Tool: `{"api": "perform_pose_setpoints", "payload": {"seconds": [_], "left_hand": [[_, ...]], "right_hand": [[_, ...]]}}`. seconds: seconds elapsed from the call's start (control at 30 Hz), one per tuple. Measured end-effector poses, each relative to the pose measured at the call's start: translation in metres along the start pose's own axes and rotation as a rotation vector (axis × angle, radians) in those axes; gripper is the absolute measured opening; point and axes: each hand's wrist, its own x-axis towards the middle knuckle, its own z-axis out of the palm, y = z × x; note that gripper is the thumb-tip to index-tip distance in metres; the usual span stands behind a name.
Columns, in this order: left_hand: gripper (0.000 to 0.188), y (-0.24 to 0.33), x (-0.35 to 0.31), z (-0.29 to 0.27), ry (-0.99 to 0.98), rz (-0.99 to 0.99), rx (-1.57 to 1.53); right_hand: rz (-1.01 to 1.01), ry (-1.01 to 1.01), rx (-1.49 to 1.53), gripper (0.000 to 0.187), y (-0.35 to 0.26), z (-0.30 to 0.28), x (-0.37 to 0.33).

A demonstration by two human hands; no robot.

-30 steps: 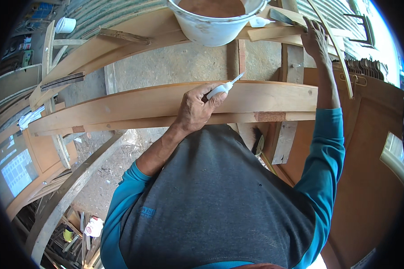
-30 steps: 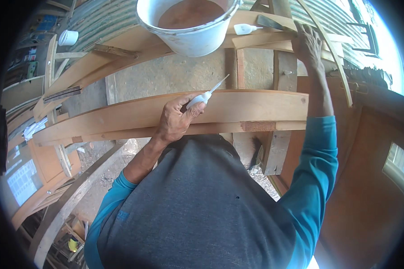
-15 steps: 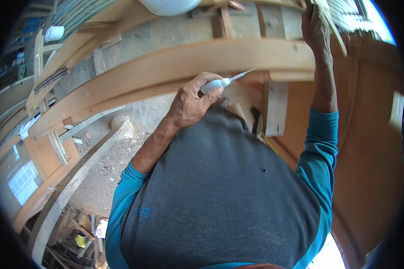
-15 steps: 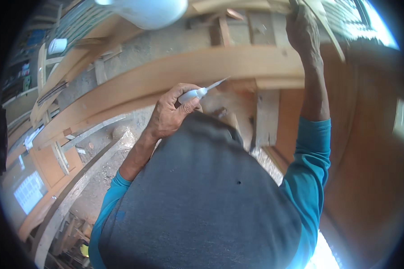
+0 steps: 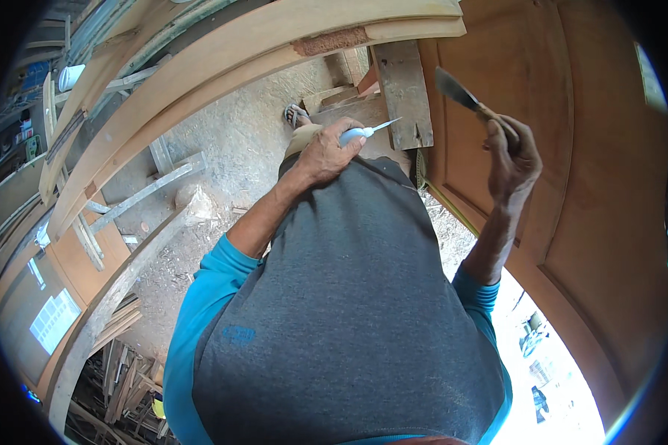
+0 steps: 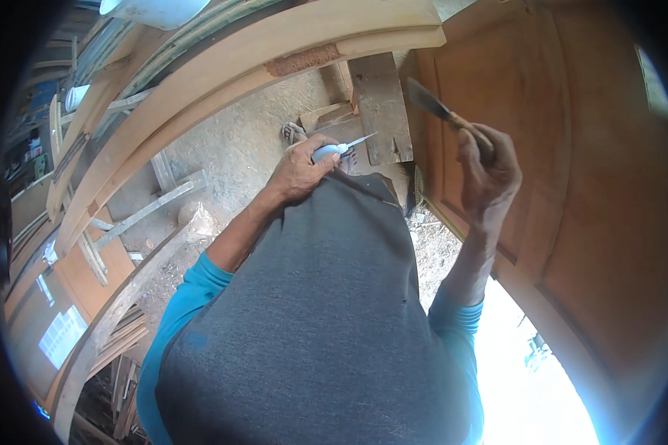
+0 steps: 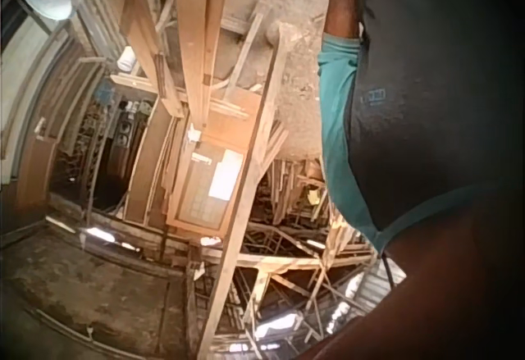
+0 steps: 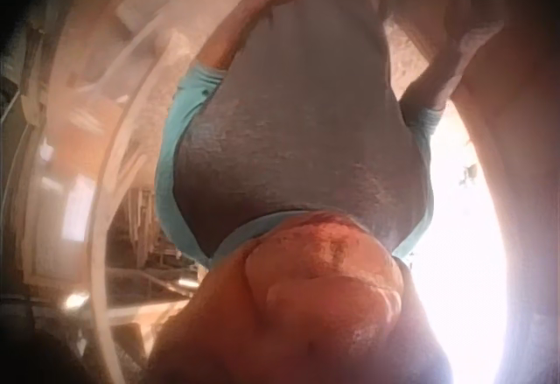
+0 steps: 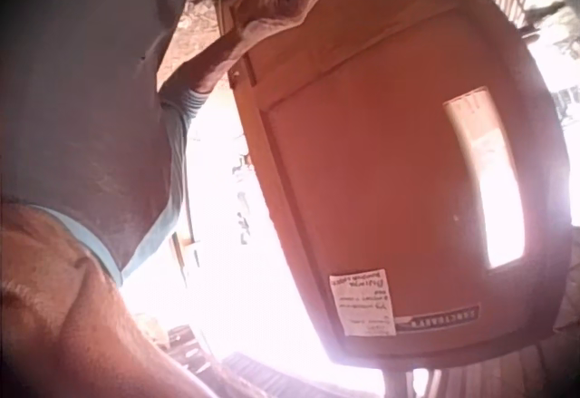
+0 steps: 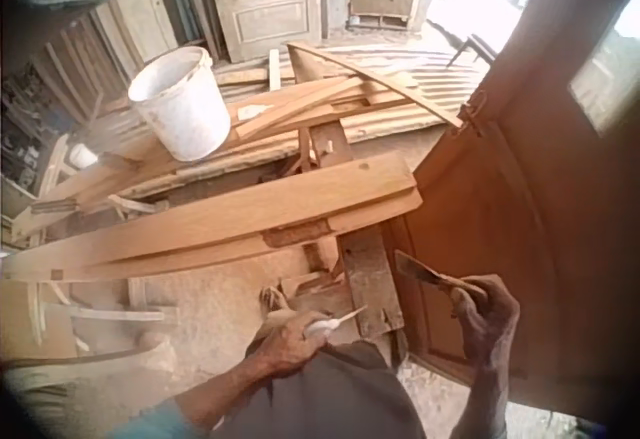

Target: The person applies wood filler to gaps in curved wooden components using a putty knife and a bottle of adhesive, smoothing the mixture into the joints by hand and with the tool.

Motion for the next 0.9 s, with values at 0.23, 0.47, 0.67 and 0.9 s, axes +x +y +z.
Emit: {"api": "perform_pose_setpoints", "payload": {"seconds": [0.23,0.47,0.67,0.9], "left_hand": [[0.035,-0.025,-0.004,0.012,0.020,0.039,0.040],[0.035,-0.037,-0.004,0.017,0.043,0.072,0.041],[0.039,-0.032,-0.006,0.021,0.061,0.056,-0.024],[0.035,-0.033,-0.005,0.021,0.066,0.036,-0.047]], "right_hand": [[-0.109,-0.043,-0.194,0.019,0.006,0.037,-0.020],[-0.124,-0.197,-0.151,0.015,0.015,0.063,0.006],[-0.132,-0.268,-0.210,0.011,0.010,0.063,-0.009],[-0.088,-0.220,-0.255,0.011,0.007,0.061,-0.040]]}}
